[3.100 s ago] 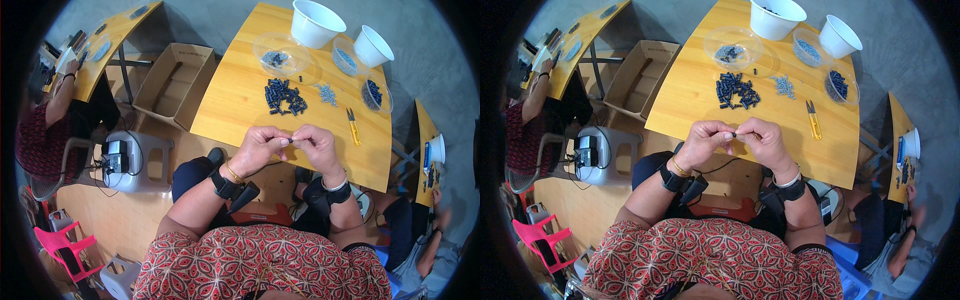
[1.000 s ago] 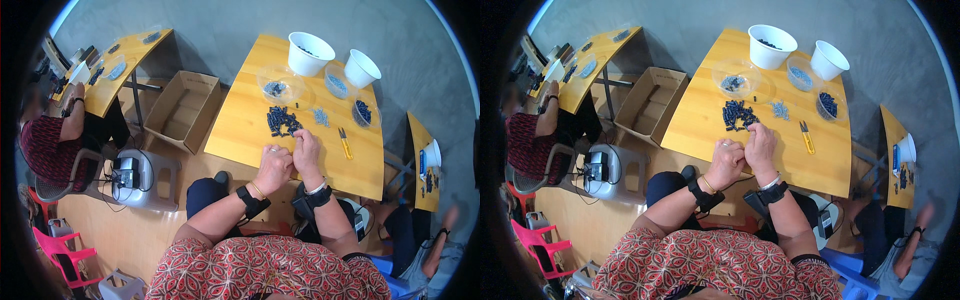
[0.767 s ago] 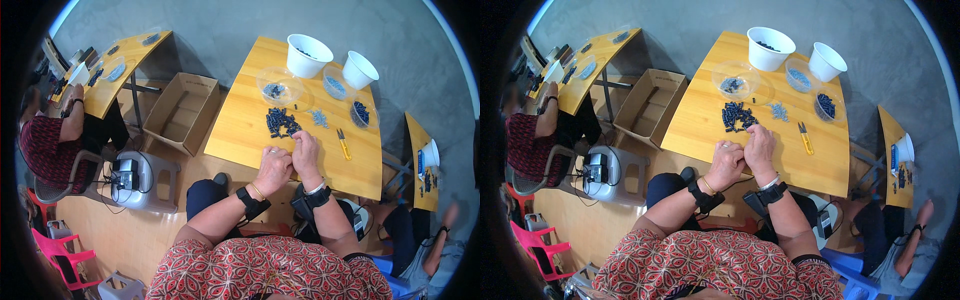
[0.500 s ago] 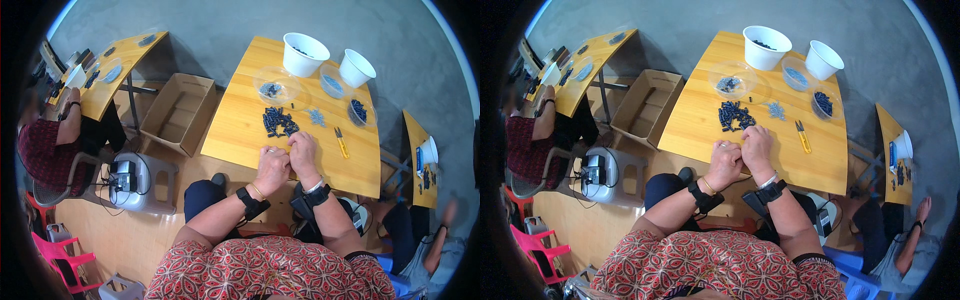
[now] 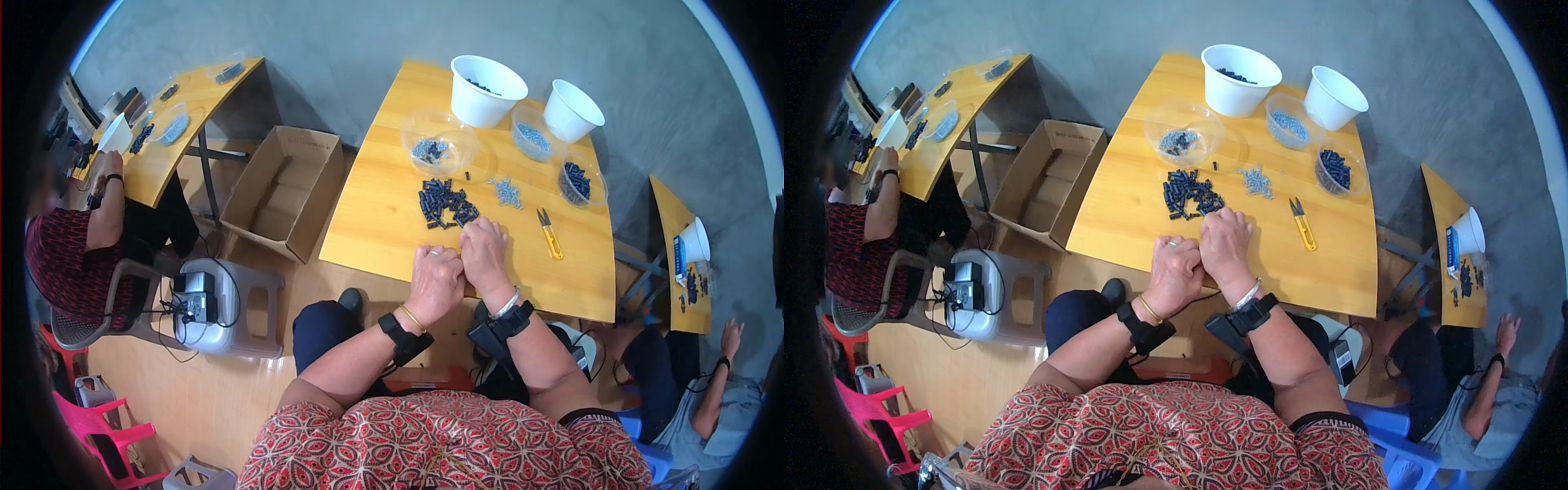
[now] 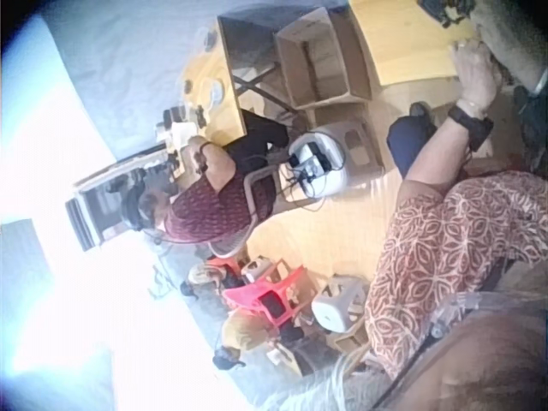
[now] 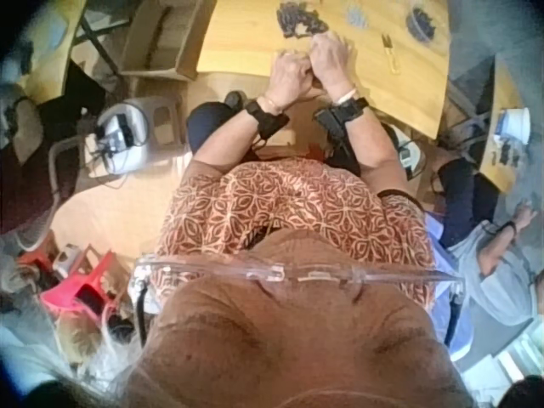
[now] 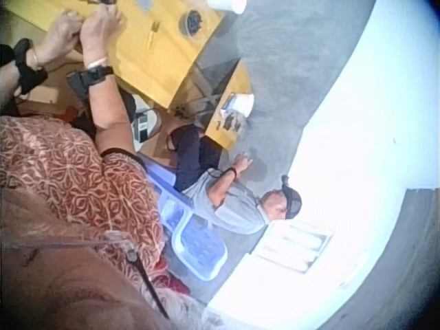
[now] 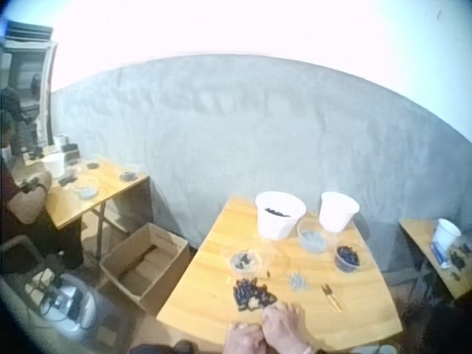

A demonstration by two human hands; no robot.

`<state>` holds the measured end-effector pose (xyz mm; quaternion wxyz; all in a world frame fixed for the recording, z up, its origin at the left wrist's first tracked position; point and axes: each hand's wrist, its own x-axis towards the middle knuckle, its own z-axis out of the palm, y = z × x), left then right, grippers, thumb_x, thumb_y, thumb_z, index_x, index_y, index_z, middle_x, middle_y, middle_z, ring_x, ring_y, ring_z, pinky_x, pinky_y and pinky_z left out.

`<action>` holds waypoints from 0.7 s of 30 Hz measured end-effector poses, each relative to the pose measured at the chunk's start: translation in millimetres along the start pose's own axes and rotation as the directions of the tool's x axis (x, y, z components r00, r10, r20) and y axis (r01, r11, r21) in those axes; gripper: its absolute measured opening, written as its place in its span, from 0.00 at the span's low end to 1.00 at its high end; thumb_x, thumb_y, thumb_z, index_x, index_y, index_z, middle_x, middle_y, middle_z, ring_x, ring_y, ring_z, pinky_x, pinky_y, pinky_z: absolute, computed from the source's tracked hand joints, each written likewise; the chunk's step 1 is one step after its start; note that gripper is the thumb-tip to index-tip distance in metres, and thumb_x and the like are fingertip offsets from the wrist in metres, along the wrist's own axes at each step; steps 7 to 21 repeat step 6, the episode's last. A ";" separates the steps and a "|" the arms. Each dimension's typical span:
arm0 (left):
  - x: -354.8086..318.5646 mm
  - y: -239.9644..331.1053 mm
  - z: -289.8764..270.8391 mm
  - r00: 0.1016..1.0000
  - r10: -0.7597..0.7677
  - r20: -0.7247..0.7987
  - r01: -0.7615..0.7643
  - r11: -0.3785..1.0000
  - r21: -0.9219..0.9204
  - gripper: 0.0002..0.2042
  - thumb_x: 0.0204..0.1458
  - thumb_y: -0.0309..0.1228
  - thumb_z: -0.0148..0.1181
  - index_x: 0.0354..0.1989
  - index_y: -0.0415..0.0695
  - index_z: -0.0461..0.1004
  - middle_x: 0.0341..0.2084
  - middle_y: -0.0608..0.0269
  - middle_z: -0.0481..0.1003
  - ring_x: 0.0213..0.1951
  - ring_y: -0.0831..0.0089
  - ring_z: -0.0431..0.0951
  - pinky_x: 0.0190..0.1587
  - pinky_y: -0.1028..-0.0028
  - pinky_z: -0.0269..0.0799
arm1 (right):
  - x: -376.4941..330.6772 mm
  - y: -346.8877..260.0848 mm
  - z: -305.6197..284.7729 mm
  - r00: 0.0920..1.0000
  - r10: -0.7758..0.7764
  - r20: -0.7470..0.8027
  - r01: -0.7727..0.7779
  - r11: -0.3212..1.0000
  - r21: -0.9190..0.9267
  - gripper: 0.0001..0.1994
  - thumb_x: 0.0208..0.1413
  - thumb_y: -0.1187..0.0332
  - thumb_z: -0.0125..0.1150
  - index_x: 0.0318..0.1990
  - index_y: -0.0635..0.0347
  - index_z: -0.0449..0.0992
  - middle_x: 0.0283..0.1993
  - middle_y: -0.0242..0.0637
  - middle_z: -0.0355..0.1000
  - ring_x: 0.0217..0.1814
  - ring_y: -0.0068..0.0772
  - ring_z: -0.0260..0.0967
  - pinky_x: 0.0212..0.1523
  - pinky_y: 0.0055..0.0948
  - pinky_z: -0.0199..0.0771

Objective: Assembling small black plastic and metal pins or connectors by hand.

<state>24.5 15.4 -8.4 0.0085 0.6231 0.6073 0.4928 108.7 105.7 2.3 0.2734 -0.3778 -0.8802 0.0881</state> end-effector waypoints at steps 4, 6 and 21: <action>1.4 4.8 -3.7 0.996 -0.082 -0.047 0.074 0.986 -0.146 0.04 0.36 0.22 0.57 0.15 0.43 0.70 0.19 0.60 0.69 0.26 0.61 0.68 0.36 0.66 0.59 | 2.1 15.9 13.4 0.969 0.215 -0.118 -0.081 0.735 0.674 0.06 0.45 0.81 0.47 0.27 0.61 0.70 0.32 0.38 0.68 0.34 0.36 0.65 0.39 0.33 0.64; 3.6 -3.5 -7.2 0.941 -0.332 0.060 0.319 0.814 -0.485 0.04 0.42 0.26 0.60 0.22 0.41 0.73 0.20 0.58 0.71 0.28 0.67 0.71 0.40 0.63 0.60 | -5.0 21.2 -0.8 0.972 0.231 -0.035 -0.114 0.598 0.793 0.08 0.51 0.80 0.43 0.37 0.61 0.68 0.33 0.35 0.70 0.33 0.34 0.66 0.40 0.28 0.66; 3.6 -3.5 -7.2 0.941 -0.332 0.060 0.319 0.814 -0.485 0.04 0.42 0.26 0.60 0.22 0.41 0.73 0.20 0.58 0.71 0.28 0.67 0.71 0.40 0.63 0.60 | -5.0 21.2 -0.8 0.972 0.231 -0.035 -0.114 0.598 0.793 0.08 0.51 0.80 0.43 0.37 0.61 0.68 0.33 0.35 0.70 0.33 0.34 0.66 0.40 0.28 0.66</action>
